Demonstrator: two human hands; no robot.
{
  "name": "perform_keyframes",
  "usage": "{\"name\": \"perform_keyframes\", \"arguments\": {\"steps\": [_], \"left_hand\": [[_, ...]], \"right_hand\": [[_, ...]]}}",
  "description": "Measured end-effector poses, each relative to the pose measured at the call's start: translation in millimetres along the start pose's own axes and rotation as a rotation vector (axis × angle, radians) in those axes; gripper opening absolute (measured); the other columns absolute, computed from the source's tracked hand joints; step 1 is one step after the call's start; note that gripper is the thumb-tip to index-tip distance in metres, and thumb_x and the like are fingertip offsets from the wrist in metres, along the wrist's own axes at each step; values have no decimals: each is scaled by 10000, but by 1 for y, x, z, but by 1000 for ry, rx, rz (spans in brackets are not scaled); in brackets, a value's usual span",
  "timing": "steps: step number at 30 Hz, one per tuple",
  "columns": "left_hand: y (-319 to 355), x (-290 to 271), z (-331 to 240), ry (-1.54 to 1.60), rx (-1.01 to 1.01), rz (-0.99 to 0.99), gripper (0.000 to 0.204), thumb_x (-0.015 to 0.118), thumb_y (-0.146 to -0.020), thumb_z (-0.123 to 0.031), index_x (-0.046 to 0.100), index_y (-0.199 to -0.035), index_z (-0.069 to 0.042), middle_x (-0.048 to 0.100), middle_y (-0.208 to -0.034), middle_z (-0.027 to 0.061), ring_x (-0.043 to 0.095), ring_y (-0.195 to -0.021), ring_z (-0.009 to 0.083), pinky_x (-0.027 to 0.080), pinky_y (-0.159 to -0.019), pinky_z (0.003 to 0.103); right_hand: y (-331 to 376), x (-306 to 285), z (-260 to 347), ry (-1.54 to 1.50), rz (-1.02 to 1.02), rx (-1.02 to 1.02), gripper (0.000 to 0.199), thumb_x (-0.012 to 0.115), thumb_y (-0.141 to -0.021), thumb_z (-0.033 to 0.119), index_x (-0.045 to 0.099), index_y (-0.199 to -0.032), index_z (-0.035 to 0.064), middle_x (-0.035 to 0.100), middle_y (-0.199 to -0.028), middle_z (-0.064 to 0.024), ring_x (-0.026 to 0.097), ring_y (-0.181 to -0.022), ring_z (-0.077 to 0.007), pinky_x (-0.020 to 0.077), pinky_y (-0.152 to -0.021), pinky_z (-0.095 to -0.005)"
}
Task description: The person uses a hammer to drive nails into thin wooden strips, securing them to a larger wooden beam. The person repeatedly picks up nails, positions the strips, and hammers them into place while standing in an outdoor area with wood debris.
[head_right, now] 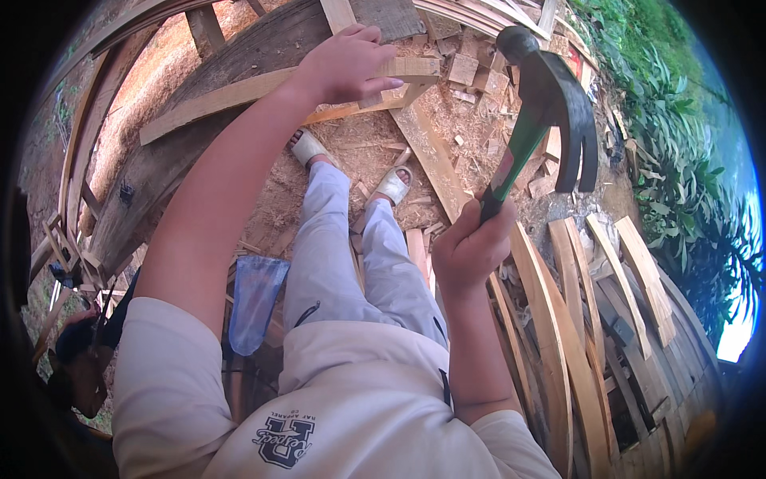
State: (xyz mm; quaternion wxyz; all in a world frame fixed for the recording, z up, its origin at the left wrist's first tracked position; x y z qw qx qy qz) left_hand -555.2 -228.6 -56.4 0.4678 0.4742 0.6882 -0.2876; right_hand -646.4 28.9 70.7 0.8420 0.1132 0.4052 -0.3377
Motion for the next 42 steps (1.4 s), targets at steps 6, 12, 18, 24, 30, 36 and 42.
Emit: {"name": "perform_keyframes", "arguments": {"steps": [6,12,18,24,30,36,42], "left_hand": [[-2,8,10,-50,20,-76,530,606,-970,-560,680,-1103,-52,654,-1046,141,584,-1134,306,431,-1072,430],[-2,3,1,-49,21,-59,529,600,-973,-561,681,-1103,-55,652,-1032,146,588,-1127,318,435,-1065,434],[-4,-1,0,-59,56,-65,522,619,-964,-555,680,-1089,-52,645,-1006,157,597,-1082,329,453,-1033,429],[0,6,5,-7,17,-92,522,622,-965,-560,676,-1089,-55,635,-983,139,597,-1088,329,460,-1024,423],[-3,7,3,-37,25,-48,553,592,-973,-581,672,-1098,-48,652,-1004,160,607,-1083,346,460,-1034,435],[-3,8,6,-8,19,-12,558,591,-975,-582,676,-1121,-50,657,-1016,161,609,-1108,342,471,-1021,438],[0,2,5,-16,-22,-31,544,600,-971,-557,690,-1099,-37,658,-1020,156,608,-1105,335,455,-1033,434]], "right_hand": [[-18,14,9,164,203,143,161,522,-1056,141,518,-1113,-10,651,-812,-263,679,-724,-463,517,-626,-521],[-11,48,-23,333,478,260,212,512,-1062,173,539,-1119,-30,659,-799,-259,663,-704,-489,504,-605,-532],[4,-7,5,5,-60,67,155,505,-1058,110,523,-1118,-32,628,-787,-163,671,-647,-336,514,-584,-417],[-19,19,-3,121,184,190,190,519,-1065,157,518,-1093,-30,609,-729,-234,641,-666,-464,481,-581,-505],[-8,60,-26,376,489,275,225,527,-1059,153,526,-1171,-42,670,-841,-286,669,-734,-502,510,-617,-533],[4,9,-2,49,34,171,193,508,-1065,145,533,-1138,-33,655,-865,-212,677,-708,-359,521,-632,-457],[-29,28,3,193,210,145,172,498,-1074,149,529,-1099,-18,663,-819,-250,675,-727,-478,503,-625,-524]]}}
Point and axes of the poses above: each hand's wrist, its own y-axis away from the middle knuckle, its own x-axis out of the palm, z = x × y, the point moved 7 cm from there along -y, towards the middle knuckle
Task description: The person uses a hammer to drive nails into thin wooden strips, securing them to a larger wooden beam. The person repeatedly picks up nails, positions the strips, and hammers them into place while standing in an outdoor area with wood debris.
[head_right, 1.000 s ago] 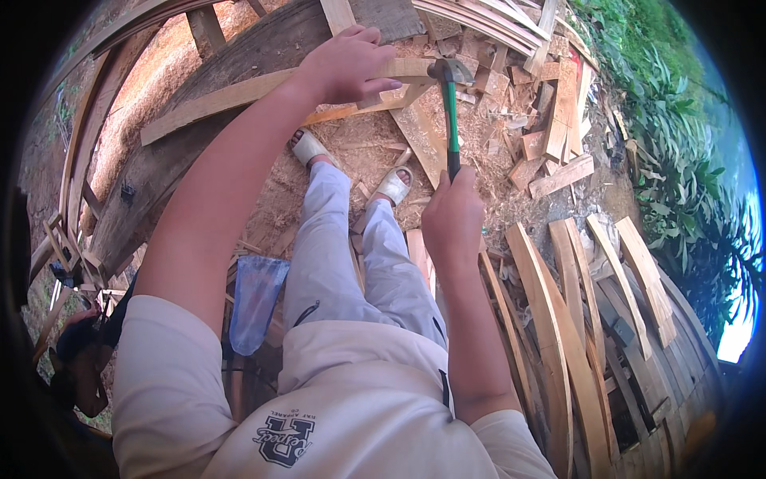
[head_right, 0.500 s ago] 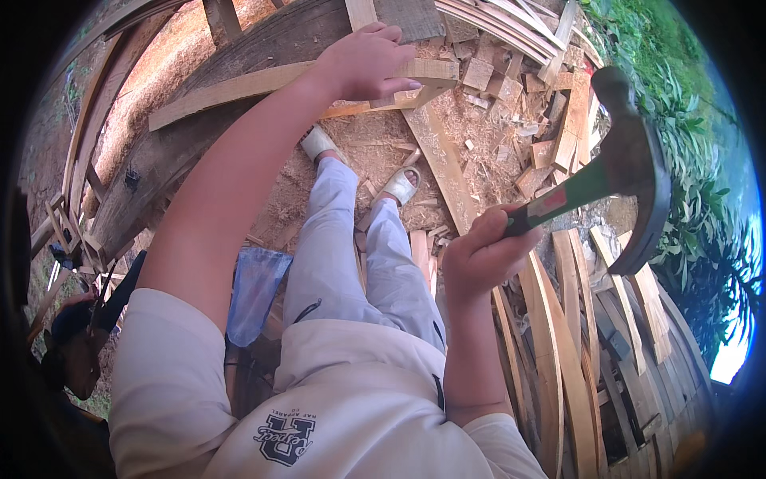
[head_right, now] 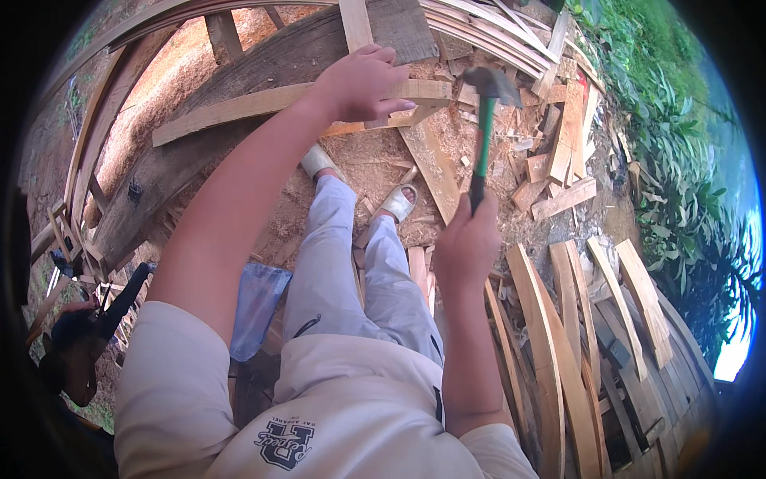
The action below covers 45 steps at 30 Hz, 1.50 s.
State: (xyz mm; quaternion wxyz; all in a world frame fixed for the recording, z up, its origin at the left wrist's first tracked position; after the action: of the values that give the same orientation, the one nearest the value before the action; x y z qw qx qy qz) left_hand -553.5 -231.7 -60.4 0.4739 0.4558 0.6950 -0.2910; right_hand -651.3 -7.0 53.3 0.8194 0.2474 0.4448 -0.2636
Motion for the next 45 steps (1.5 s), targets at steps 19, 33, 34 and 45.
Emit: {"name": "perform_keyframes", "arguments": {"steps": [19,33,34,45], "left_hand": [[-10,-3,0,-38,-23,143,586,576,-986,-588,692,-1216,-61,668,-1191,173,582,-1228,332,445,-1100,424],[-1,-7,-2,-6,14,14,521,625,-963,-547,692,-1091,-46,653,-1029,160,606,-1132,342,487,-1006,443],[1,1,3,3,26,-45,508,634,-964,-532,684,-1107,-47,644,-1037,162,604,-1139,347,489,-999,452],[-2,-4,-4,24,102,-65,468,632,-972,-481,666,-1031,-18,653,-1137,108,568,-1187,293,448,-1088,419]], "right_hand": [[-4,11,1,107,257,155,198,491,-1082,189,497,-1069,-9,645,-758,-298,645,-751,-535,467,-618,-577],[8,-34,28,-216,-220,-83,157,508,-1079,152,511,-1067,-4,562,-690,-149,594,-541,-322,435,-507,-442],[9,-33,27,-352,-314,-66,157,505,-1079,145,510,-1075,-12,548,-686,-126,578,-532,-290,445,-506,-416],[3,-40,33,-186,-172,-24,181,507,-1079,166,505,-1054,-14,598,-691,-227,641,-634,-433,446,-532,-471]]}}
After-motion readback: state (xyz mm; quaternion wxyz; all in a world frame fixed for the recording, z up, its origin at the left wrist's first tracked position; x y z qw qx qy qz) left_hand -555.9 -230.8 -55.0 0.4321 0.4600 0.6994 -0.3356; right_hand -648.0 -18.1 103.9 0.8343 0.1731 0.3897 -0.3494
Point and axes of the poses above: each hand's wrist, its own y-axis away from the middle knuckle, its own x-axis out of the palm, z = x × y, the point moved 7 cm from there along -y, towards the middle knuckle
